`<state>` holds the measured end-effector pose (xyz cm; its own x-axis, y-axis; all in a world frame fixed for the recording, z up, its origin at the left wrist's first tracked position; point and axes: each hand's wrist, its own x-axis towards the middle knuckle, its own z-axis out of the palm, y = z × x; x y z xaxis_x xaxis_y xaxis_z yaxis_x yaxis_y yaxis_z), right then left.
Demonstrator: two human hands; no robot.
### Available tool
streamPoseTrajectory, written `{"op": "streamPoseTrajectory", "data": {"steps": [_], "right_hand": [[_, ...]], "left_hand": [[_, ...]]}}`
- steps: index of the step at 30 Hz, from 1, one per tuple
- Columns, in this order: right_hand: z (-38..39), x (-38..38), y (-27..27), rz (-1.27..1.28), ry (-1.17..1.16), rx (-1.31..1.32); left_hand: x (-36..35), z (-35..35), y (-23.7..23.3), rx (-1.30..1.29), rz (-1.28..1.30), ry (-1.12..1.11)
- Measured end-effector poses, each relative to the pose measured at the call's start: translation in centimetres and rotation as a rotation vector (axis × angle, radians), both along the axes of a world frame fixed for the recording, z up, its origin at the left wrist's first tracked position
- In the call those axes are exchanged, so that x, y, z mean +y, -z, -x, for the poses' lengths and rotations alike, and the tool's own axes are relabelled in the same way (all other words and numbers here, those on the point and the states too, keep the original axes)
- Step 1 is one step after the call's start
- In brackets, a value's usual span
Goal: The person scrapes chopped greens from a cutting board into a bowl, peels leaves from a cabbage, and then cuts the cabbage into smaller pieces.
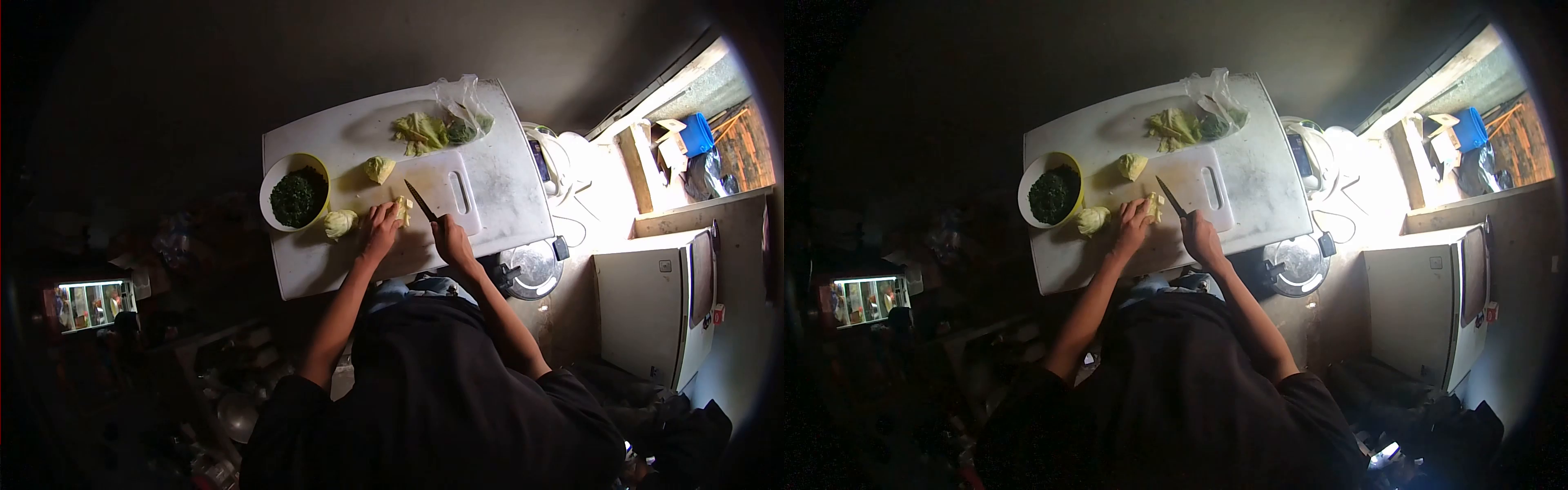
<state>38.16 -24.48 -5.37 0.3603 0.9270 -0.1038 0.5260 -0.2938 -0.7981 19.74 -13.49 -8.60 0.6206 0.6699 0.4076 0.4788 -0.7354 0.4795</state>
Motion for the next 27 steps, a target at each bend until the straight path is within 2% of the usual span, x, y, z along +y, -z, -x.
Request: {"op": "streamPoseTrajectory", "data": {"steps": [5,8,14,19,27], "right_hand": [[-0.3,-1.3,0.4,-0.035,-0.053,0.010],[-0.2,-2.0,0.0,-0.031,-0.061,0.007],[0.8,-3.2,-2.5,0.054,-0.074,0.000],[2.3,-3.9,-4.2,0.056,-0.122,-0.138],[3.2,-4.2,-3.7,0.103,-0.071,-0.213]], "left_hand": [[0.3,0.0,-0.9,-0.071,0.069,0.019],[0.3,0.3,-2.1,-0.019,0.072,0.007],[0.7,0.7,-0.8,-0.038,0.048,0.055],[0.7,1.0,-1.8,0.001,0.045,0.068],[1.3,0.8,-0.3,-0.013,0.073,0.106]]}}
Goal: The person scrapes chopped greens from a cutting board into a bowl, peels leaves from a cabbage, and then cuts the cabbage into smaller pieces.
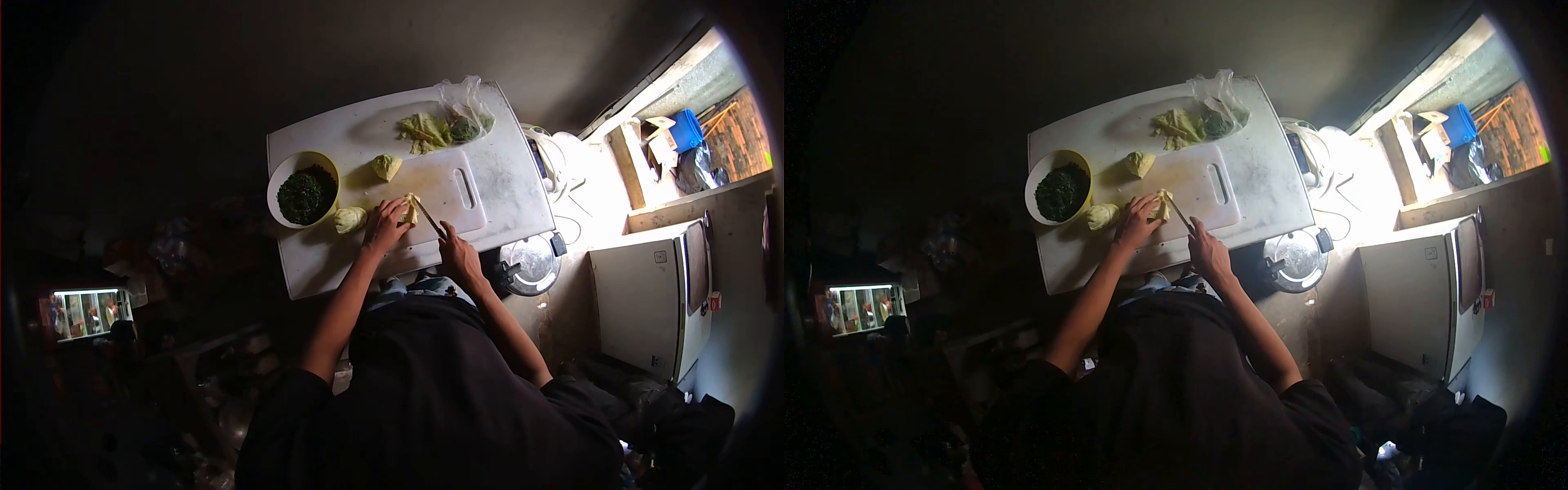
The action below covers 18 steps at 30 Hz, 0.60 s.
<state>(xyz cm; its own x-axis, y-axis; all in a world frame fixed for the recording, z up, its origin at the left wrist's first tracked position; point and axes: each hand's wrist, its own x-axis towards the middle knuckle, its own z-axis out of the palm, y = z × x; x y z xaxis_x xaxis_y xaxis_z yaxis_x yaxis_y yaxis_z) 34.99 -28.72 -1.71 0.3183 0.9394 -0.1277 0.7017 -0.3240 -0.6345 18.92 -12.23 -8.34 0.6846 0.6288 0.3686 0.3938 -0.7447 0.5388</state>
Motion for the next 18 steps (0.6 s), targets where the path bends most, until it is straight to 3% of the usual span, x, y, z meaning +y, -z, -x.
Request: {"op": "streamPoseTrajectory", "data": {"steps": [6,16,18], "right_hand": [[0.4,-0.3,-0.3,0.033,0.074,0.024],[1.4,-0.3,-0.1,0.010,0.061,-0.049],[1.3,-0.4,1.0,-0.116,0.075,-0.104]], "left_hand": [[0.6,-0.1,-1.3,0.079,0.093,0.055],[0.0,-0.1,0.0,-0.130,0.093,0.057],[0.0,0.0,0.0,-0.128,0.085,0.031]]}}
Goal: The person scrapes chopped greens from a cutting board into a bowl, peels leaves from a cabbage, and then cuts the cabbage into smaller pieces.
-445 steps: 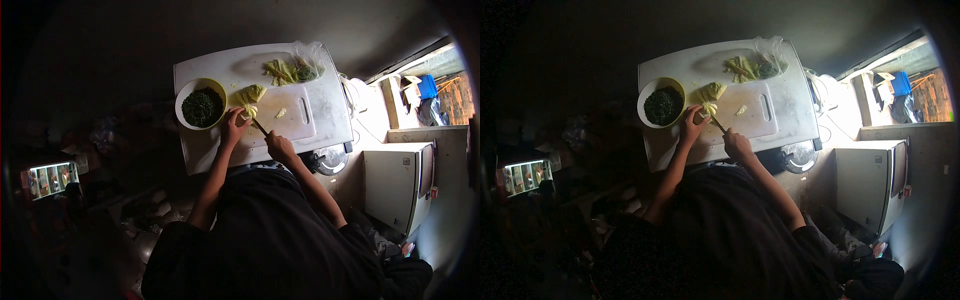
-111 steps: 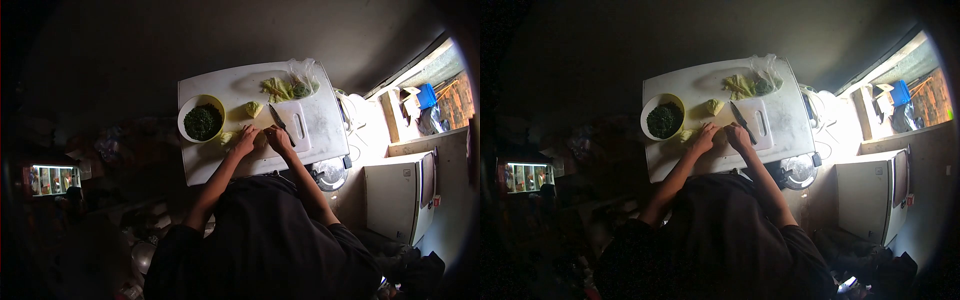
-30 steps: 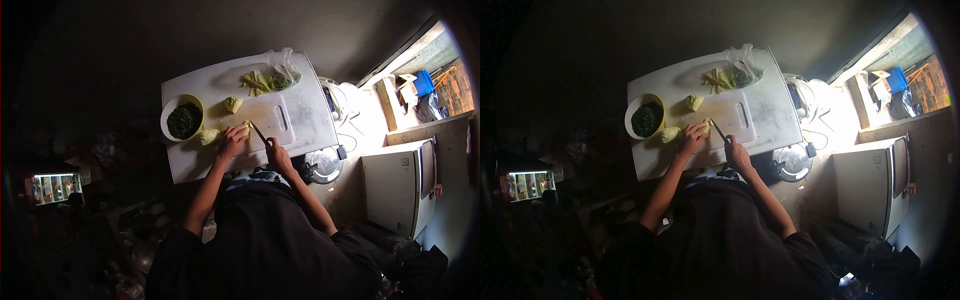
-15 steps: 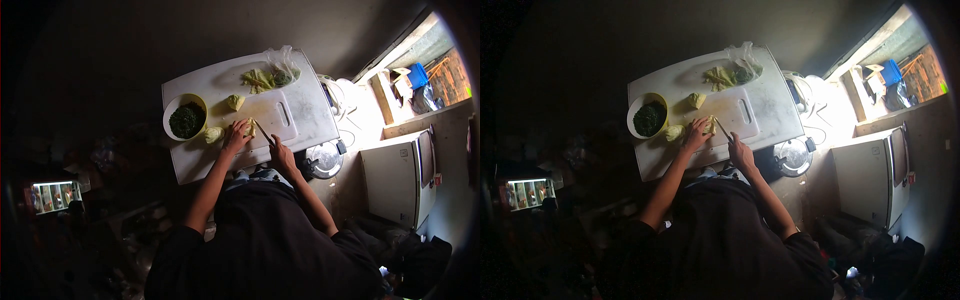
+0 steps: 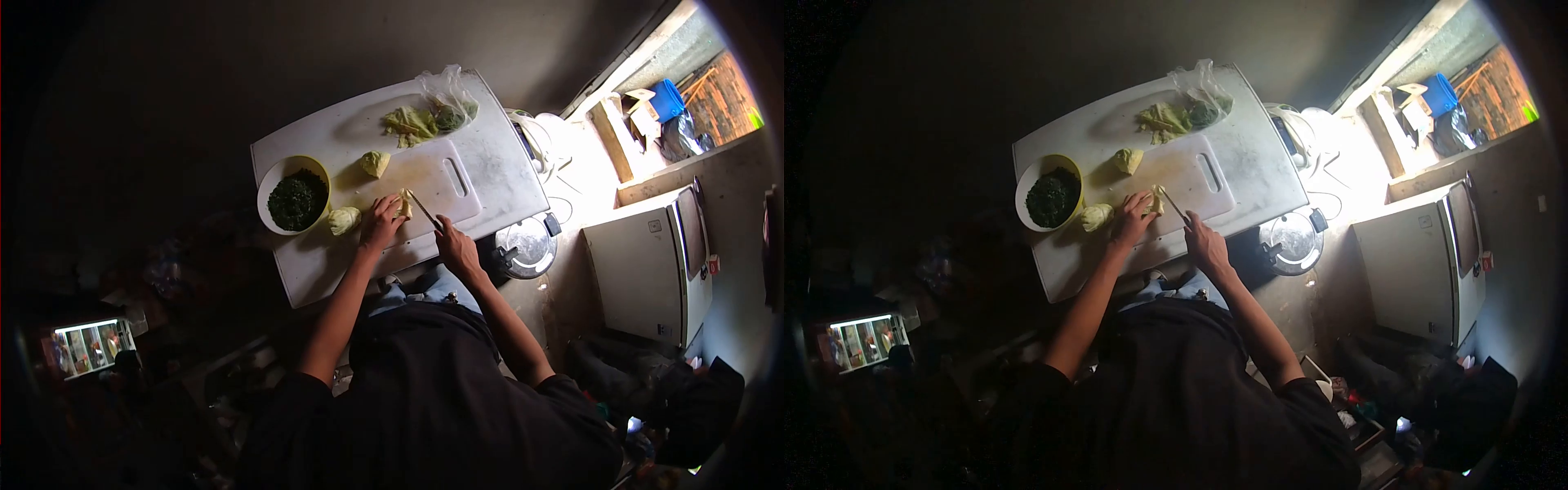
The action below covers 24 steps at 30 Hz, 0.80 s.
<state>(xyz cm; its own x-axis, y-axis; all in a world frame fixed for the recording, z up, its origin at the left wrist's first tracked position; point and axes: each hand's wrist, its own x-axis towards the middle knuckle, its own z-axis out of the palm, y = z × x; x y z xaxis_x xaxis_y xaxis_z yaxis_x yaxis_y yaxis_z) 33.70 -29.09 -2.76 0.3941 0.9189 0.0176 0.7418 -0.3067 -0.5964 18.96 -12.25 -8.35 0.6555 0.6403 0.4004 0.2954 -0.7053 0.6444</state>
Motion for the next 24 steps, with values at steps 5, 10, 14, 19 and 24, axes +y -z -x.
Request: {"op": "streamPoseTrajectory", "data": {"steps": [5,10,14,19,24], "right_hand": [[-1.0,0.0,0.7,0.060,-0.031,0.028],[-1.6,0.6,-1.3,0.139,-0.111,0.062],[-2.4,0.8,-1.1,0.133,-0.161,0.059],[-2.9,0.8,-1.6,0.137,-0.181,0.059],[-3.3,1.0,-0.4,0.065,-0.214,0.035]], "left_hand": [[0.2,-0.1,-1.0,0.054,-0.056,-0.023],[0.1,-0.8,-1.5,0.032,0.077,-0.127],[0.1,-1.1,-1.5,0.039,0.238,-0.172],[0.4,-1.2,-1.0,0.068,0.228,-0.203],[-0.1,-1.4,-1.3,0.117,0.193,-0.235]]}}
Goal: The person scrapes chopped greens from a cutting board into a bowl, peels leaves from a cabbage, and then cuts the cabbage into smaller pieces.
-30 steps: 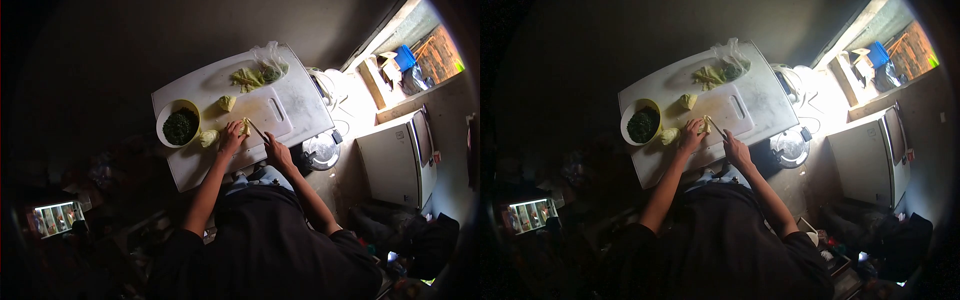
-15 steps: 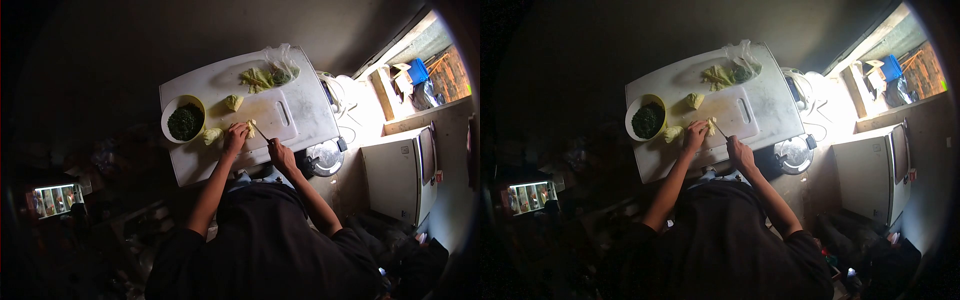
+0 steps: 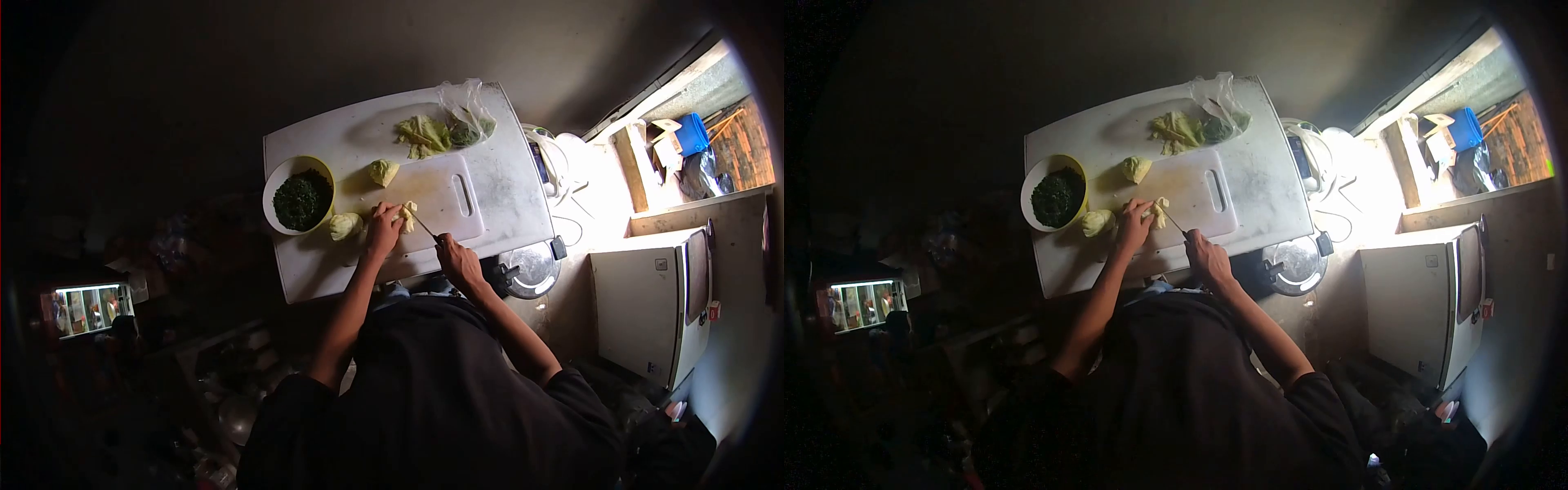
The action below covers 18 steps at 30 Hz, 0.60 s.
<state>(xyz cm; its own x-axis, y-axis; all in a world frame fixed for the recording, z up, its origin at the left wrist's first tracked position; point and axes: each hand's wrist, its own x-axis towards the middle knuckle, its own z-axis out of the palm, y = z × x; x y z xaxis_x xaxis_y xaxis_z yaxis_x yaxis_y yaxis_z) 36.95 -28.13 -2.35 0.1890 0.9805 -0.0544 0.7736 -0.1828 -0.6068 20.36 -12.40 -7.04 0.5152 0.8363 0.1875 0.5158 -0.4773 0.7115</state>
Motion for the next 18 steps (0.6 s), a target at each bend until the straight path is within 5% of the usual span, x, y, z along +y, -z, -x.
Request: {"op": "streamPoseTrajectory", "data": {"steps": [18], "right_hand": [[0.04,-0.04,-0.44,0.128,-0.014,-0.032]], "left_hand": [[0.08,-0.13,-0.29,-0.016,0.026,-0.004]]}}
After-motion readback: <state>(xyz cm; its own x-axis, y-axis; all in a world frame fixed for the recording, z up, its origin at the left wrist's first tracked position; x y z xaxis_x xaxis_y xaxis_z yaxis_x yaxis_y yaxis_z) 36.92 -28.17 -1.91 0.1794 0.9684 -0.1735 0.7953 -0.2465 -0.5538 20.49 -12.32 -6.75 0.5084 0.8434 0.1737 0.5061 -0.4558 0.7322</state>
